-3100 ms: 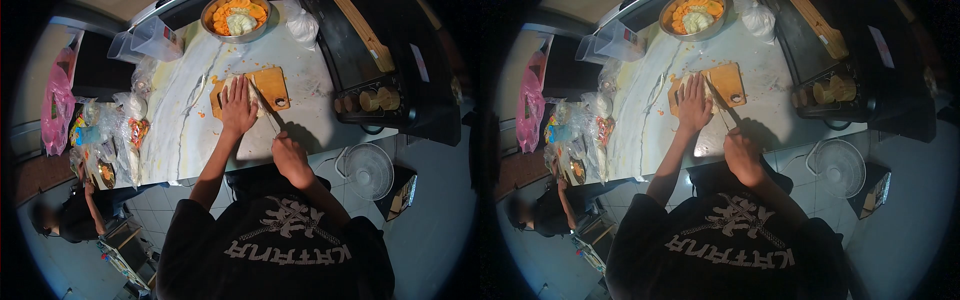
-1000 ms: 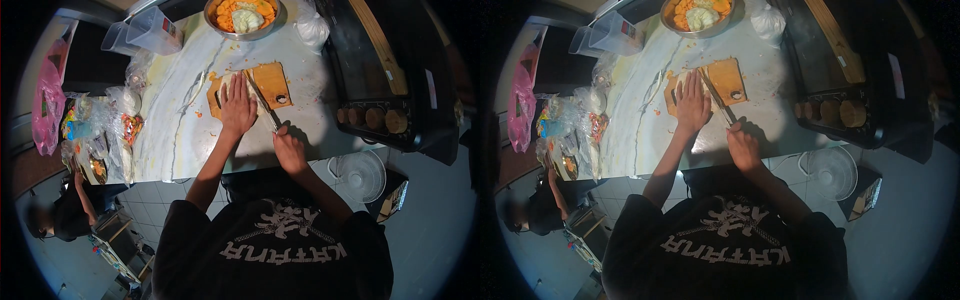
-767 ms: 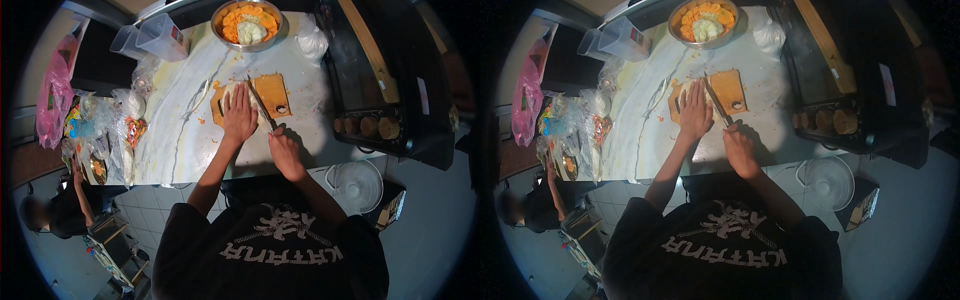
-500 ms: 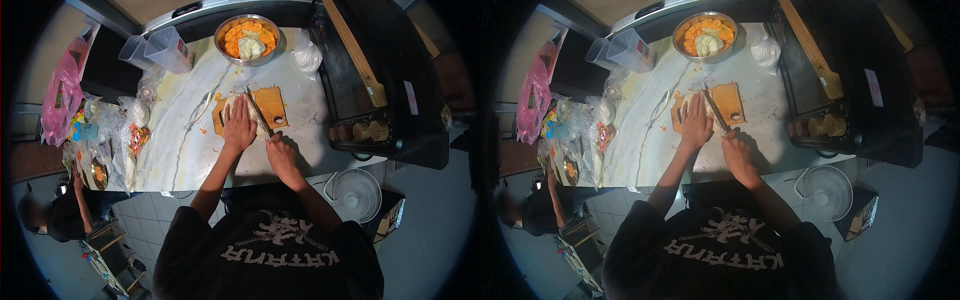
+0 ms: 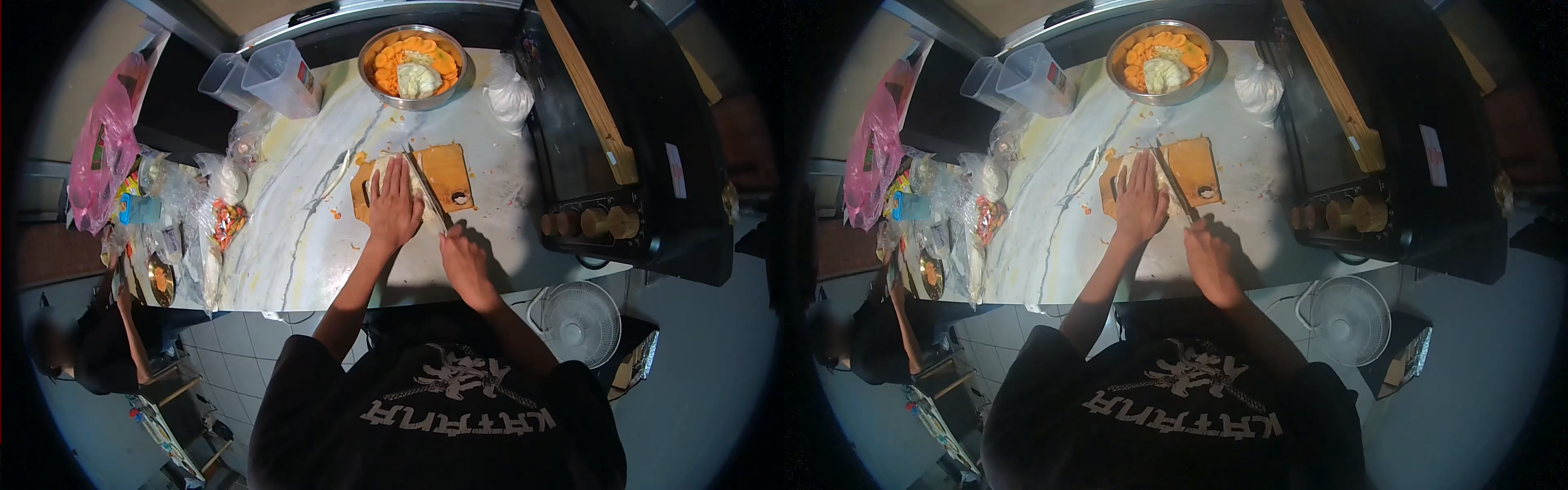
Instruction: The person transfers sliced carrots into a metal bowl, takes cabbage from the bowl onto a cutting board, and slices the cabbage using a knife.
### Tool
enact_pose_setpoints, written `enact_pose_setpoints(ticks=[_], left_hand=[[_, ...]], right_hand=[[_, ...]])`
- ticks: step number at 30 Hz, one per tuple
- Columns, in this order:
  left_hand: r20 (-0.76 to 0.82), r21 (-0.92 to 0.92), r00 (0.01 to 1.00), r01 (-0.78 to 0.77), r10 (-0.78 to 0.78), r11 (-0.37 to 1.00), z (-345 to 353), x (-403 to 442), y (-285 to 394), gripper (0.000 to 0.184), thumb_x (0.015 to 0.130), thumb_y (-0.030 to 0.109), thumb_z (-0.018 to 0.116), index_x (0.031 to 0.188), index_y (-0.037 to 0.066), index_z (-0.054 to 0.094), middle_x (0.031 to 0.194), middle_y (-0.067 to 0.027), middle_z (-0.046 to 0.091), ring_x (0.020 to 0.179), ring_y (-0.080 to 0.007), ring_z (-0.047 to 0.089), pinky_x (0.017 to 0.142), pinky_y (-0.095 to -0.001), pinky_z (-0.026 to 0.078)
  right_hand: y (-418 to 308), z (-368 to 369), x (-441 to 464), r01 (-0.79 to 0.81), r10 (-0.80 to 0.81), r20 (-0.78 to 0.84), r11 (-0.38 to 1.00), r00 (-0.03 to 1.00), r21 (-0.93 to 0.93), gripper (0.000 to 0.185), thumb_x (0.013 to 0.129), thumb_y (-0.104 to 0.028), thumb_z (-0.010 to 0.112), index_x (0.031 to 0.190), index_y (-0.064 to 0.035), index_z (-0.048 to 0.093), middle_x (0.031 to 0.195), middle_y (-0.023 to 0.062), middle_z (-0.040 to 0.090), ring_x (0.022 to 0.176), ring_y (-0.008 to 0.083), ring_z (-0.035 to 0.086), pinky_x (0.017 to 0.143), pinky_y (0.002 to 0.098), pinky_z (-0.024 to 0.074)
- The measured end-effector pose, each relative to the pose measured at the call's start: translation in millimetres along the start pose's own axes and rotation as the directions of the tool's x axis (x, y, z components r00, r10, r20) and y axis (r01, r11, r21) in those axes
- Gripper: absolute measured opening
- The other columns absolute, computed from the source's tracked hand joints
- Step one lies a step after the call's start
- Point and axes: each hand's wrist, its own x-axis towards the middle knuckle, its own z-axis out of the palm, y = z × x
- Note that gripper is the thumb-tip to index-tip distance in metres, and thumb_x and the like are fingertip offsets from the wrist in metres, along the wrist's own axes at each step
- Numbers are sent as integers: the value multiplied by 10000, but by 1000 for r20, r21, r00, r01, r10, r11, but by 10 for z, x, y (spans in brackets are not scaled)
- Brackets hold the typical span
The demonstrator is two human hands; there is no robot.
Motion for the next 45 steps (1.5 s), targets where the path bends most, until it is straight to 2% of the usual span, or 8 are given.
enact_pose_setpoints(ticks=[2,7,13,17,22,28,34,45], left_hand=[[5,4,1000,3,-3,1000,18,-5,10,678,942,302,437,1483,-80,291,1576,-209,284,1485,-305,236,1203,-505,129],[13,-21,1000,4,-4,1000,25,2,-6,679,937,299,446,1477,-86,298,1571,-212,291,1484,-311,236,1203,-508,131],[17,-11,1000,19,-19,1000,-2,17,11,686,934,303,446,1472,-95,298,1579,-215,272,1483,-317,235,1201,-506,134],[32,-32,999,45,-44,998,-22,15,15,707,931,309,439,1486,-93,267,1585,-210,260,1490,-310,220,1206,-500,125],[44,-78,997,61,-57,995,-61,22,19,719,933,309,432,1502,-85,238,1583,-206,265,1497,-306,200,1210,-494,117],[86,-36,996,41,-38,998,-16,28,1,726,926,315,446,1497,-86,244,1591,-205,248,1495,-309,204,1207,-504,119],[46,-59,999,21,-18,998,-47,26,-5,711,924,302,463,1493,-77,266,1587,-206,259,1487,-312,227,1206,-502,123],[20,-85,1000,1,1,996,-16,13,-41,703,929,308,455,1486,-81,273,1575,-217,276,1481,-326,237,1203,-507,135]], right_hand=[[11,-57,-168,-36,31,-53,994,998,-102,306,1006,-283,512,953,15,560,645,133,678,619,298,710,540,396,578],[33,-51,167,58,-62,-64,996,996,-64,308,1012,-291,505,919,0,541,643,135,676,616,298,708,525,384,573],[105,-153,304,6,-5,37,1000,999,-21,311,1016,-303,486,944,-3,518,690,204,678,687,388,701,606,481,566],[164,-118,383,32,-32,13,999,999,-1,304,1002,-311,521,946,-12,517,668,197,662,640,390,678,569,484,546],[136,-250,497,-36,36,139,999,990,1,326,1015,-324,485,1023,2,503,749,214,689,744,414,694,646,508,553],[171,-225,452,-73,73,44,997,996,11,326,1000,-319,517,1049,4,521,769,222,681,737,418,686,638,515,548],[199,-370,567,-108,85,162,985,983,134,318,1003,-314,514,1004,3,539,779,243,674,732,435,676,644,529,534],[340,-352,646,-4,-8,105,994,994,110,343,995,-336,512,1005,6,544,780,251,672,791,463,658,701,557,510]])
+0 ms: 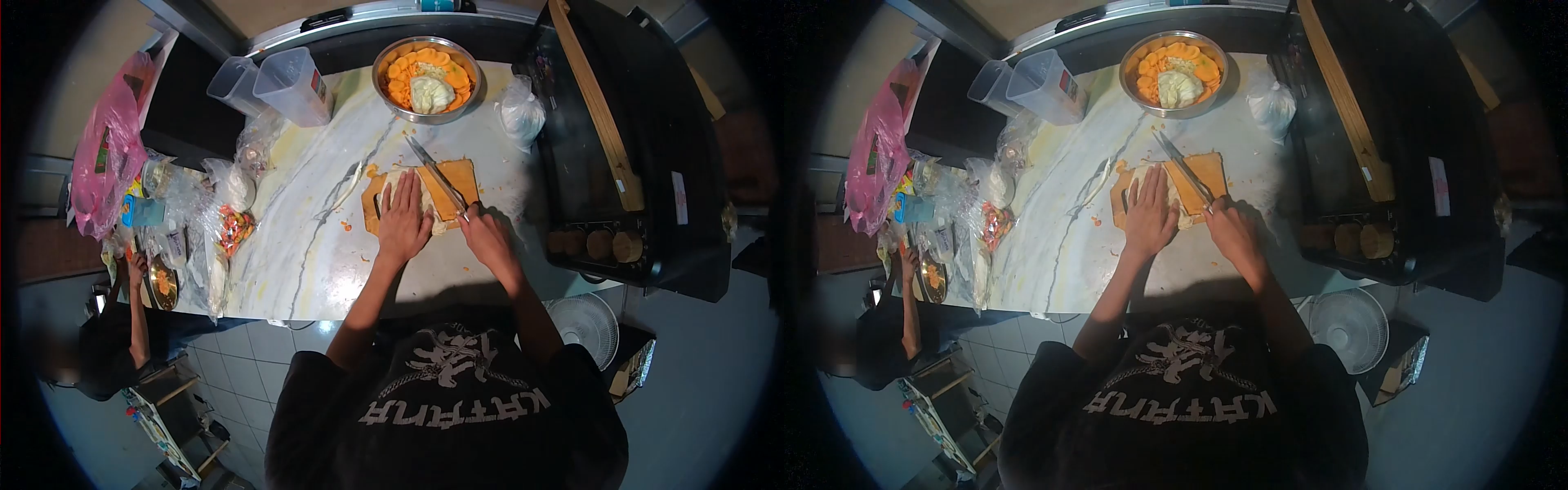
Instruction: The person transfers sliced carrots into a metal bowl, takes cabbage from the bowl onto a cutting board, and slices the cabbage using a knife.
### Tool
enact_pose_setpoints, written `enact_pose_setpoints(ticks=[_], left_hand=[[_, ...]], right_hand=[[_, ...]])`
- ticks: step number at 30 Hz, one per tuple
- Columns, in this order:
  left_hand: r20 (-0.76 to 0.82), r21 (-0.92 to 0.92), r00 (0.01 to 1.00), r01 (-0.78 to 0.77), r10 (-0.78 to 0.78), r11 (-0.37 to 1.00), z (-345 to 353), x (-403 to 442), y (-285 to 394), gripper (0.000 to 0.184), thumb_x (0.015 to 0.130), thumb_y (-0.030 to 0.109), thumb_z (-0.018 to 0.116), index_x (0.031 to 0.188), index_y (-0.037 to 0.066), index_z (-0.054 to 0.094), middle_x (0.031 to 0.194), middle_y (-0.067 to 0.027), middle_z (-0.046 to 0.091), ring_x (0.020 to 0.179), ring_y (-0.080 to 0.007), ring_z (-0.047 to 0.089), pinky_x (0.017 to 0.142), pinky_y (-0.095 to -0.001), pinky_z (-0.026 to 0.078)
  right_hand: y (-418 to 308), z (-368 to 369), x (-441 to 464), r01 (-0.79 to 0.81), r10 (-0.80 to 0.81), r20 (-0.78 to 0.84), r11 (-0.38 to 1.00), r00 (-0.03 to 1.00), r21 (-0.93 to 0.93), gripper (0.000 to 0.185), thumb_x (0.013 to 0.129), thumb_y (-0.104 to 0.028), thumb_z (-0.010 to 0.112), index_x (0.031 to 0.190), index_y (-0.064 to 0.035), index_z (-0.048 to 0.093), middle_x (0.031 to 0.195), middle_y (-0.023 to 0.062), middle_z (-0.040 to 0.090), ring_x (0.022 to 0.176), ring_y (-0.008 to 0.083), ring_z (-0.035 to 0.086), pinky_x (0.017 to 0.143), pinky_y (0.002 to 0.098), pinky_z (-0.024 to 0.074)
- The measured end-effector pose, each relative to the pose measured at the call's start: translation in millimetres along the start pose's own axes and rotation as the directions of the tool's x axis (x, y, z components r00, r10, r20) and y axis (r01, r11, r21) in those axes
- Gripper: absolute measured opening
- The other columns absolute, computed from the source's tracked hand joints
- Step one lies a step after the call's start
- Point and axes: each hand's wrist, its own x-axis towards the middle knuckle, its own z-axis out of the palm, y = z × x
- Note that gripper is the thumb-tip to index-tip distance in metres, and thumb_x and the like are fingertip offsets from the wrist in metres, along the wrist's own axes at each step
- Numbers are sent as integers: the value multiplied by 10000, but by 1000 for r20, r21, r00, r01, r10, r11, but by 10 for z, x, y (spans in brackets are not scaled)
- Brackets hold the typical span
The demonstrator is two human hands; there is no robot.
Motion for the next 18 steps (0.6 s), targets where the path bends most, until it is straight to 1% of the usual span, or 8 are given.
enact_pose_setpoints(ticks=[3,7,9,11,12,14,16,18], left_hand=[[0,-13,1000,-10,10,1000,-14,-21,-20,703,928,309,459,1484,-82,276,1572,-219,280,1479,-329,241,1202,-509,135],[-10,-52,1000,-24,23,998,-14,-36,-43,715,922,318,486,1486,-71,281,1563,-222,298,1470,-342,258,1201,-510,138],[-12,-59,999,-31,31,998,-20,-24,-43,720,918,320,496,1489,-62,281,1558,-223,307,1466,-347,266,1200,-511,140],[-25,-87,999,-35,33,996,-22,-44,-50,717,919,379,529,1492,-4,334,1548,-220,327,1458,-351,282,1195,-516,151],[-18,-84,999,-34,32,996,-77,-43,-8,717,919,379,529,1492,-4,334,1548,-220,327,1458,-351,282,1195,-516,151],[33,-12,999,-28,28,1000,-194,3,88,749,891,476,584,1479,51,399,1540,-219,342,1452,-355,293,1189,-524,161],[42,-15,999,-21,22,1000,-194,-1,116,777,869,517,608,1471,65,419,1536,-226,344,1450,-356,297,1187,-526,164],[53,-17,998,-18,19,1000,-168,22,110,805,846,559,632,1463,79,440,1533,-232,346,1447,-358,300,1185,-528,167]], right_hand=[[40,-37,54,19,-18,19,999,1000,-40,350,995,-339,509,1016,9,547,785,256,671,797,469,656,709,560,509],[95,-25,36,41,-40,21,999,999,-28,367,1004,-356,505,1065,4,543,799,254,656,795,462,643,694,551,498],[95,10,30,20,-19,-31,1000,999,16,364,1003,-353,508,1056,5,550,790,256,651,781,467,639,692,558,496],[115,-26,37,18,-18,-11,999,1000,32,371,1001,-336,508,1083,23,553,822,269,658,801,470,645,712,552,502],[115,-50,15,15,-16,12,999,1000,43,380,998,-319,508,1110,41,557,854,282,665,822,473,651,733,546,508],[111,-64,-36,13,-15,27,998,1000,61,388,999,-318,508,1123,47,557,854,286,662,817,474,649,728,548,506],[110,-42,-57,11,-13,24,997,1000,82,397,999,-317,507,1136,52,557,853,289,658,812,476,647,724,549,504],[89,51,-127,-51,50,18,991,999,122,392,1001,-320,502,1116,50,563,838,284,656,816,474,645,718,550,503]])
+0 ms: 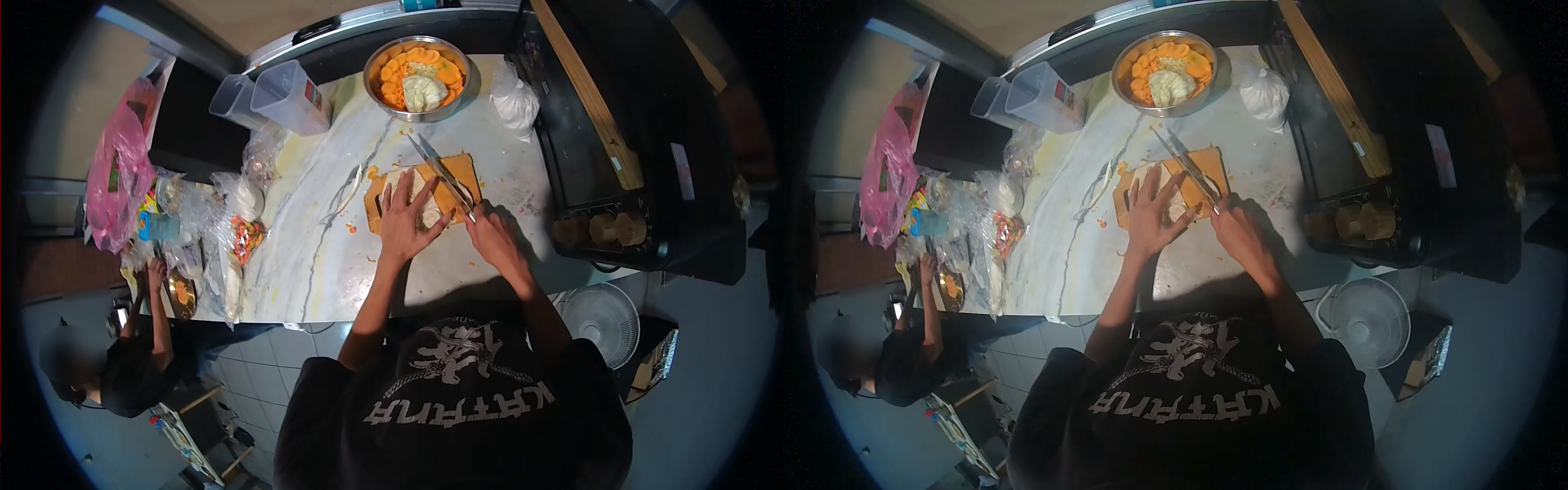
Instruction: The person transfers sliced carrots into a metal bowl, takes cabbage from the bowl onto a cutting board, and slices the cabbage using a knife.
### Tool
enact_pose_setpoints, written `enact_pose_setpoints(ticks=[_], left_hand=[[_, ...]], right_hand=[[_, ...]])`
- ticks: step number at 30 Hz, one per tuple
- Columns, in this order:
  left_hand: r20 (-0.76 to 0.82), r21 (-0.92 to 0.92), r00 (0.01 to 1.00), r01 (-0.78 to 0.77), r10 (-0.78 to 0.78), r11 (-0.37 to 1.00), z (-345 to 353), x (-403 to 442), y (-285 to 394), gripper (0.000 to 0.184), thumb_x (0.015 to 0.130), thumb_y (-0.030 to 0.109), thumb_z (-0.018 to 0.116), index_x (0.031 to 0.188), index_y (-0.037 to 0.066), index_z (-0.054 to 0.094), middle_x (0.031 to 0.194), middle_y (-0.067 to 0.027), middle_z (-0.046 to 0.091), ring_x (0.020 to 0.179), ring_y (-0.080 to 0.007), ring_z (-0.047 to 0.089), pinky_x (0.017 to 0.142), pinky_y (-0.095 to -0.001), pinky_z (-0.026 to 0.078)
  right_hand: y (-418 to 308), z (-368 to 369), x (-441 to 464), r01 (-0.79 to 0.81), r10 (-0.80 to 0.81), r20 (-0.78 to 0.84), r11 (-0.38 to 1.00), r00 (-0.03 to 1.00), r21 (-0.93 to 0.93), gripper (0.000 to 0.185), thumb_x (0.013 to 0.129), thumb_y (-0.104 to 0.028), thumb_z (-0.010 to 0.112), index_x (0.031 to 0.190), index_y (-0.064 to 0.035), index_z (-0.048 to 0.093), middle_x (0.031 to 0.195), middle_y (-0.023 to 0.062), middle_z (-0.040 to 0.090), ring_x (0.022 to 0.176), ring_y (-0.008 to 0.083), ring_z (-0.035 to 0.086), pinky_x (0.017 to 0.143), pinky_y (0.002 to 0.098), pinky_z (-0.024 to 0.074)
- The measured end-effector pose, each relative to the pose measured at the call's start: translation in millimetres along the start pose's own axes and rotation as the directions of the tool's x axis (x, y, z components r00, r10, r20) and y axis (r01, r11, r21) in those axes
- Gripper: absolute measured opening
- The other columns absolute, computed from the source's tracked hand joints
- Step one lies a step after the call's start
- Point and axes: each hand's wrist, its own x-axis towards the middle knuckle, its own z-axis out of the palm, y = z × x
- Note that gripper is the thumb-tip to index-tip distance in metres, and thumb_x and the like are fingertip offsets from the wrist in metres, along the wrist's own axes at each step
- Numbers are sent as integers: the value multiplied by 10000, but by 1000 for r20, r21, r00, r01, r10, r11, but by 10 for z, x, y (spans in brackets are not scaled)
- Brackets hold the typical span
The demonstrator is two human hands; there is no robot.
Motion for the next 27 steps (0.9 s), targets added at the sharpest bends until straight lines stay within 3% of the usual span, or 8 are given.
enact_pose_setpoints(ticks=[2,7,9,10,18,20,23,27], left_hand=[[-118,-69,993,14,-22,998,61,-29,-11,844,838,531,661,1476,43,398,1524,-245,345,1433,-388,304,1163,-555,210],[-105,-2,994,5,-5,1000,155,-34,-49,854,873,544,614,1477,-8,369,1539,-256,324,1447,-387,283,1180,-531,179],[-112,37,994,-2,6,999,151,-38,-46,842,888,529,602,1478,-21,359,1543,-257,316,1448,-393,277,1179,-532,185],[-94,37,996,-8,12,999,146,-42,-46,808,909,504,583,1479,-20,357,1547,-256,310,1448,-396,275,1178,-530,186],[-21,-142,999,44,-48,989,45,-7,-109,647,984,357,489,1486,-24,341,1550,-245,306,1454,-403,258,1187,-529,159],[-49,44,999,-5,7,999,106,-29,-93,631,990,327,472,1486,-35,330,1549,-246,306,1460,-393,252,1186,-541,151],[-49,76,999,-19,23,997,138,-47,-49,638,991,313,465,1490,-52,305,1554,-244,299,1464,-387,247,1185,-553,141],[-25,91,999,-39,42,995,142,-85,23,643,991,296,453,1500,-56,276,1564,-237,286,1471,-369,243,1193,-527,143]], right_hand=[[9,47,-56,0,1,-19,999,1000,42,382,1001,-321,501,1095,44,565,838,285,655,817,478,643,719,551,503],[-72,168,-209,-19,24,-46,993,999,116,356,1001,-321,501,1071,23,565,853,293,647,819,494,634,725,561,499],[-114,235,-232,15,11,-161,987,987,157,294,984,-273,542,992,20,537,755,299,628,742,514,604,673,595,460],[-135,169,-224,-89,87,17,979,996,182,336,1002,-321,504,1070,2,563,901,314,625,901,508,603,793,582,466],[-171,94,-244,-26,32,-29,984,999,179,317,993,-292,511,1027,18,569,892,313,625,857,510,607,765,576,476],[-177,97,-248,-19,22,-15,983,1000,181,311,991,-282,513,1010,22,574,892,314,624,852,511,608,759,576,478],[-158,131,-259,-7,17,-45,977,999,214,281,967,-269,554,999,10,534,829,292,623,825,504,598,749,586,456],[-171,71,-311,-38,36,14,977,999,209,301,979,-268,525,977,27,587,903,309,625,867,512,605,786,578,475]])
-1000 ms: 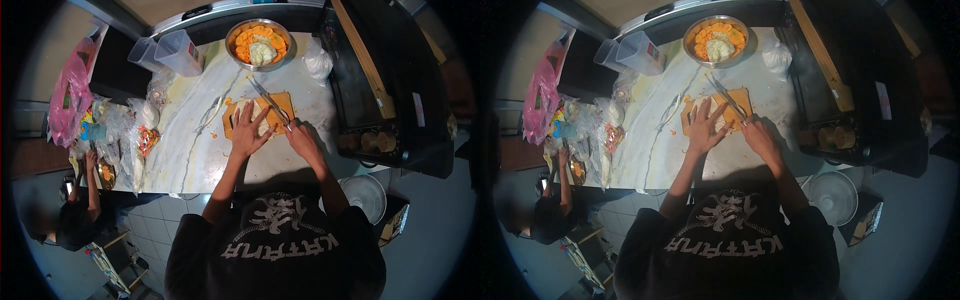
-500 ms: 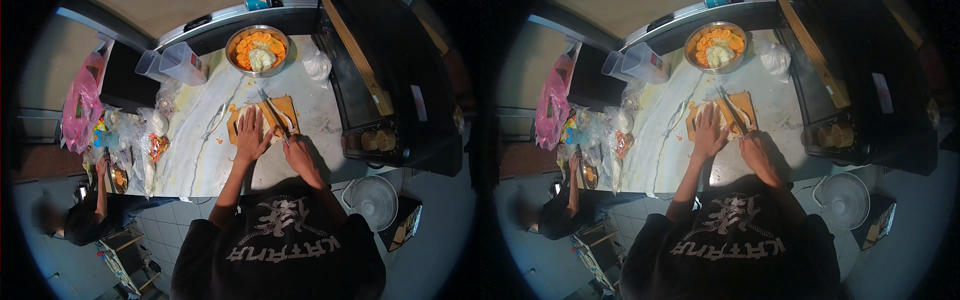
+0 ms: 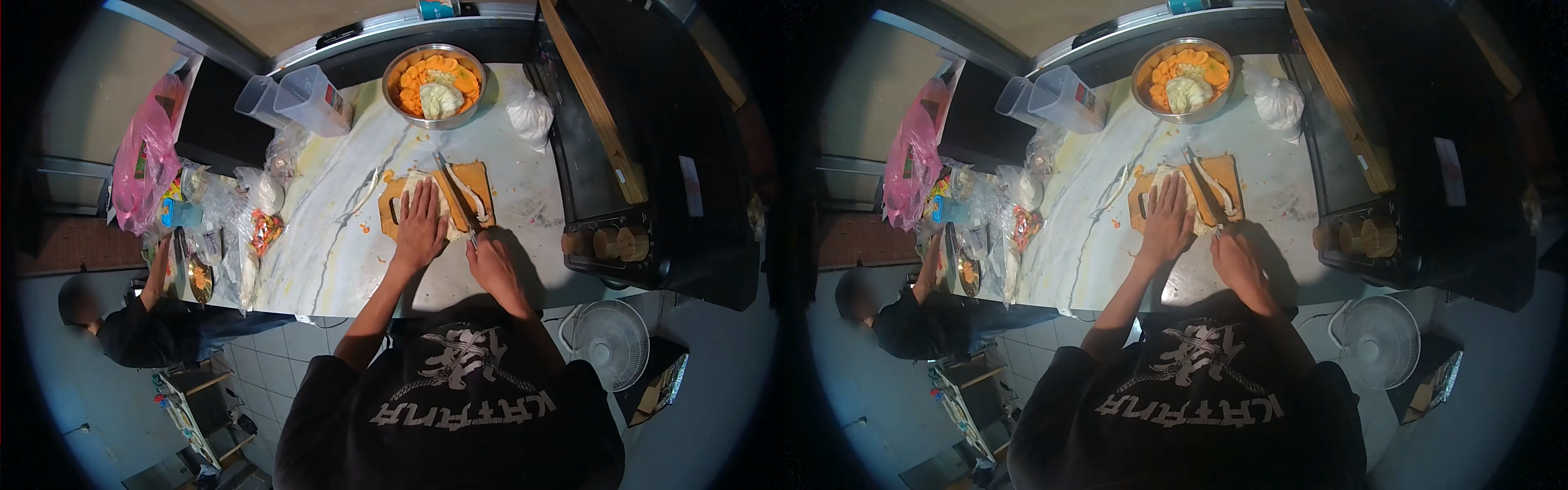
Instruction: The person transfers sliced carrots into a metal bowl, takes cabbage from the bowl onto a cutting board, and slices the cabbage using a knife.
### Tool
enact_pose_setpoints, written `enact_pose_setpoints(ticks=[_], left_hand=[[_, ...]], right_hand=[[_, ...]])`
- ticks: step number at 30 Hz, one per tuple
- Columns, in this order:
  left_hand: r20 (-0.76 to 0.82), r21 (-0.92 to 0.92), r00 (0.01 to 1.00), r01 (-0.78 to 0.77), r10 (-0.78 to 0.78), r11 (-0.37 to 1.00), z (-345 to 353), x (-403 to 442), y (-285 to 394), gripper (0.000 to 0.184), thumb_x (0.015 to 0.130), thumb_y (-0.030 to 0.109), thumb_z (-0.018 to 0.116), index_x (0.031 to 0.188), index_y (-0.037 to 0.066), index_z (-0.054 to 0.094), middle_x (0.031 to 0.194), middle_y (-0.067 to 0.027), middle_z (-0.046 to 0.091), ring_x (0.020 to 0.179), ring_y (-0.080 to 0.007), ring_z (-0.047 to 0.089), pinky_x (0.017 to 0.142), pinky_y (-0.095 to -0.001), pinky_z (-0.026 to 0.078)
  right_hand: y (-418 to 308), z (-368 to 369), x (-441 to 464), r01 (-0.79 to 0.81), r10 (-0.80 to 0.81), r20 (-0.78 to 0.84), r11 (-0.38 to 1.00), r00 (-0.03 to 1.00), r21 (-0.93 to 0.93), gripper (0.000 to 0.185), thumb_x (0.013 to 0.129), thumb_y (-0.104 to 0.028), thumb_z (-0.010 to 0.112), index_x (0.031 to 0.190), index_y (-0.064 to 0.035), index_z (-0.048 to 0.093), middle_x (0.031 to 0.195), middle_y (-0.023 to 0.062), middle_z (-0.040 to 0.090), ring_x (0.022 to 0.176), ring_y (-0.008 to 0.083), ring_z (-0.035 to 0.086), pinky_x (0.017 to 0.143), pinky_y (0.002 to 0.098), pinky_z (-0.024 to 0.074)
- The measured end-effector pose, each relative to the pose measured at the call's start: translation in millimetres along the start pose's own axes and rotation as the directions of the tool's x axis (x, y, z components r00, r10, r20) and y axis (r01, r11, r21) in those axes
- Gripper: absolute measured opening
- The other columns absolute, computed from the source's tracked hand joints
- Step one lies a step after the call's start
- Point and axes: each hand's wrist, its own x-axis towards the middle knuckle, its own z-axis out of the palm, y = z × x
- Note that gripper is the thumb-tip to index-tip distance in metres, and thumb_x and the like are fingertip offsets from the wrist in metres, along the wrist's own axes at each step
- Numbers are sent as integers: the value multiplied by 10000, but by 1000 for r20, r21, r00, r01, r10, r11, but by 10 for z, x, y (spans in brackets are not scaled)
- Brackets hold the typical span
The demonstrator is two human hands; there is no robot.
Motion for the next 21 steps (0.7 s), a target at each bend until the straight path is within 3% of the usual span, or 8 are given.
enact_pose_setpoints(ticks=[5,7,8,10,21], left_hand=[[10,-86,999,43,-42,995,-98,38,25,623,980,298,470,1479,-46,330,1544,-223,332,1452,-363,284,1179,-503,193],[1,-169,994,105,-106,980,-108,59,-24,604,965,298,489,1458,-35,378,1521,-204,379,1430,-357,322,1158,-503,233],[1,-169,994,107,-108,980,-100,73,-63,604,965,298,489,1458,-35,378,1521,-204,379,1430,-357,322,1158,-503,233],[-30,-1,999,41,-41,999,-66,89,-128,614,963,296,487,1468,-29,363,1533,-188,368,1434,-356,317,1160,-514,223],[-24,-6,996,89,-89,996,19,83,-118,637,952,302,468,1495,-5,338,1563,-157,339,1448,-348,299,1171,-530,187]], right_hand=[[47,14,-33,-4,3,2,1000,1000,16,310,976,-283,526,985,21,584,902,305,623,878,507,604,789,579,474],[52,48,-36,54,-51,-81,998,995,38,269,963,-251,560,972,18,552,827,296,618,823,507,596,752,583,463],[41,54,-26,55,-52,-79,998,996,38,269,963,-251,560,972,18,552,827,296,618,823,507,596,752,583,463],[-28,23,4,36,-34,-56,999,998,39,270,958,-243,565,975,26,553,827,299,619,827,506,596,753,587,460],[-264,76,75,99,-96,-38,992,995,76,270,934,-220,569,999,40,540,820,312,622,824,507,603,761,586,464]])
